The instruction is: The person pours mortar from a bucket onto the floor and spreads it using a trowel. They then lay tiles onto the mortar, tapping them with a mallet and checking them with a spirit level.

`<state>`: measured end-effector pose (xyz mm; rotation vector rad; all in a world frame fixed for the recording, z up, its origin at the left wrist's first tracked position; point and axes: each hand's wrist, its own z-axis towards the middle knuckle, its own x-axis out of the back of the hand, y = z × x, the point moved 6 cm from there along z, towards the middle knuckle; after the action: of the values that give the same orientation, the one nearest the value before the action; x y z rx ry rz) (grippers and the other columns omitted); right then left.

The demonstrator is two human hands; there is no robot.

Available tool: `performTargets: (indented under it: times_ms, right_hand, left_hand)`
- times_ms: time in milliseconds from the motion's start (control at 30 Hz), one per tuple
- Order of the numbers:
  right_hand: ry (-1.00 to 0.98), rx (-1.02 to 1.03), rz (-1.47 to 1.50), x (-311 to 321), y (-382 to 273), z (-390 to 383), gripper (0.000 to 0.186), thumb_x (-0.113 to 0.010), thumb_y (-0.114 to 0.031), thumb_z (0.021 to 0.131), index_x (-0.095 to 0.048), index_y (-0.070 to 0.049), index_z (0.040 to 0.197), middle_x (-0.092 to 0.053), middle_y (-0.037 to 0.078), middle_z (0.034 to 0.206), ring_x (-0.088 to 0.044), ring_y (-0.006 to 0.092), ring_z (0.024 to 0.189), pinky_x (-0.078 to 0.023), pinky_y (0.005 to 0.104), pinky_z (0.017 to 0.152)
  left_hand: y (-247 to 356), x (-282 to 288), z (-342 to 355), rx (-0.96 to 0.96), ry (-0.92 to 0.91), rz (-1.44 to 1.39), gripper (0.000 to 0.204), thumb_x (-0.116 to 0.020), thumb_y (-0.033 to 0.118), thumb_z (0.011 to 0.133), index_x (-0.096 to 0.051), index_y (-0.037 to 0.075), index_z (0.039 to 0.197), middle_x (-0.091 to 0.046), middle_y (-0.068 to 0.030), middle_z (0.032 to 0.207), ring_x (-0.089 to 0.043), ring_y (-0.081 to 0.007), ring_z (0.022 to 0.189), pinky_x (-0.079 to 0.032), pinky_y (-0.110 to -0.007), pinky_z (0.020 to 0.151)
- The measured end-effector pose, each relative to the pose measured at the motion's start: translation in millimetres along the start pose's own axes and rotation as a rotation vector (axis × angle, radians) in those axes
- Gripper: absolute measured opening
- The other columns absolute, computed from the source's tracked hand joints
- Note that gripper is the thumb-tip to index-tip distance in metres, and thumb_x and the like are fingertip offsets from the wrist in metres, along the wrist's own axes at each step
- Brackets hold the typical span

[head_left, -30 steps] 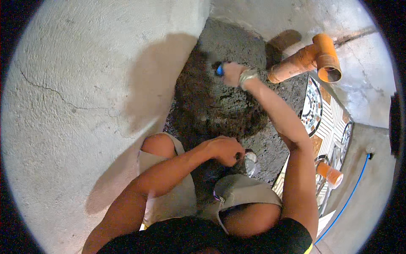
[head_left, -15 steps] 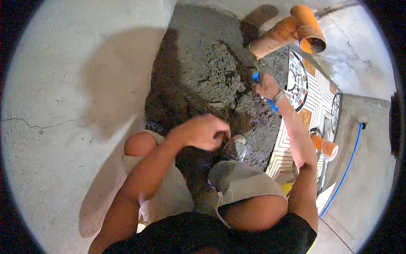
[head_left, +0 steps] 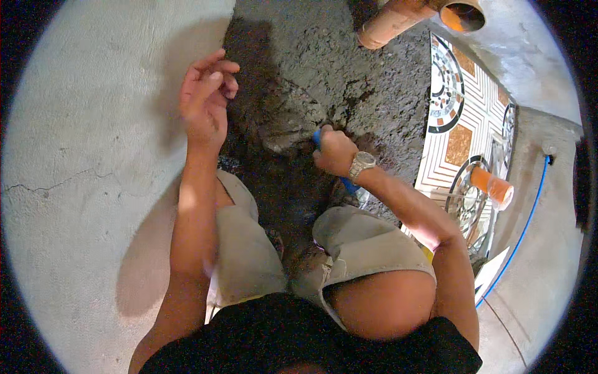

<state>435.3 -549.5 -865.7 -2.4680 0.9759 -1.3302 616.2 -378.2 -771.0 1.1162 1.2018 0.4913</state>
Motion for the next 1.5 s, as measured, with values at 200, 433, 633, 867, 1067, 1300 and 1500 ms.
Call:
performTargets:
  times_ms: [200, 433, 633, 867, 1067, 1300, 1500]
  right_hand:
    - [0.04, 0.197, 0.031, -43, -27, 2, 0.027, -0.058, -0.006, 0.076, -0.046, 0.009, 0.095, -0.064, 0.029, 0.078, -0.065, 0.0458, 0.075, -0.054, 0.0503, 0.067]
    - [-0.21, 0.456, -0.082, -99, -84, -25, 0.024, -0.056, -0.005, 0.079, -0.045, 0.008, 0.096, -0.065, 0.029, 0.08, -0.067, 0.0429, 0.076, -0.055, 0.0468, 0.063]
    - [-0.102, 0.397, 0.038, -35, -49, -26, 0.035, -0.059, -0.019, 0.073, -0.057, 0.007, 0.097, -0.066, 0.029, 0.087, -0.066, 0.0451, 0.081, -0.054, 0.053, 0.073]
    - [0.285, 0.069, -0.094, 97, 26, 105, 0.036, -0.06, -0.029, 0.079, -0.067, 0.005, 0.089, -0.067, 0.027, 0.086, -0.067, 0.0417, 0.085, -0.056, 0.0464, 0.075]
    - [-0.089, 0.268, -0.184, 19, -21, 66, 0.037, -0.062, -0.017, 0.075, -0.057, 0.007, 0.103, -0.064, 0.032, 0.099, -0.064, 0.0446, 0.097, -0.053, 0.0502, 0.08]
    - [-0.15, 0.048, 0.071, 42, -41, 91, 0.029, -0.059, -0.019, 0.075, -0.062, 0.008, 0.085, -0.066, 0.03, 0.088, -0.067, 0.0415, 0.087, -0.055, 0.0482, 0.077]
    - [-0.235, 0.455, -0.055, -48, -83, 20, 0.035, -0.059, -0.014, 0.072, -0.059, 0.007, 0.099, -0.066, 0.029, 0.089, -0.067, 0.0415, 0.087, -0.054, 0.0486, 0.077]
  left_hand:
    - [52, -27, -26, -0.081, -0.057, -0.247, 0.041, -0.054, 0.014, 0.086, -0.051, -0.002, 0.124, -0.064, -0.0148, 0.103, -0.056, -0.0177, 0.08, -0.045, -0.028, 0.071]
    - [68, -39, -37, -0.138, -0.149, 0.035, 0.052, -0.056, 0.02, 0.086, -0.045, -0.001, 0.131, -0.058, -0.0177, 0.11, -0.051, -0.0221, 0.09, -0.042, -0.03, 0.078]
    - [58, -25, -26, -0.102, -0.071, 0.13, 0.048, -0.055, 0.017, 0.085, -0.047, -0.002, 0.129, -0.059, -0.0157, 0.108, -0.053, -0.0222, 0.089, -0.043, -0.032, 0.078]
    - [70, -8, -30, -0.127, -0.067, -0.087, 0.048, -0.055, 0.019, 0.085, -0.048, -0.001, 0.129, -0.058, -0.0143, 0.109, -0.053, -0.0223, 0.089, -0.043, -0.033, 0.078]
    - [68, -23, -23, -0.103, -0.028, -0.103, 0.045, -0.055, 0.02, 0.087, -0.05, 0.001, 0.127, -0.062, -0.0136, 0.106, -0.055, -0.0202, 0.087, -0.045, -0.031, 0.078]
    - [90, -56, 31, -0.205, -0.063, 0.172, 0.043, -0.053, 0.016, 0.091, -0.047, 0.002, 0.132, -0.063, -0.0147, 0.111, -0.061, -0.022, 0.091, -0.049, -0.033, 0.084]
    - [29, -49, 39, -0.118, 0.118, 0.052, 0.038, -0.059, 0.007, 0.086, -0.051, 0.003, 0.123, -0.066, -0.0112, 0.095, -0.062, -0.0176, 0.072, -0.05, -0.028, 0.064]
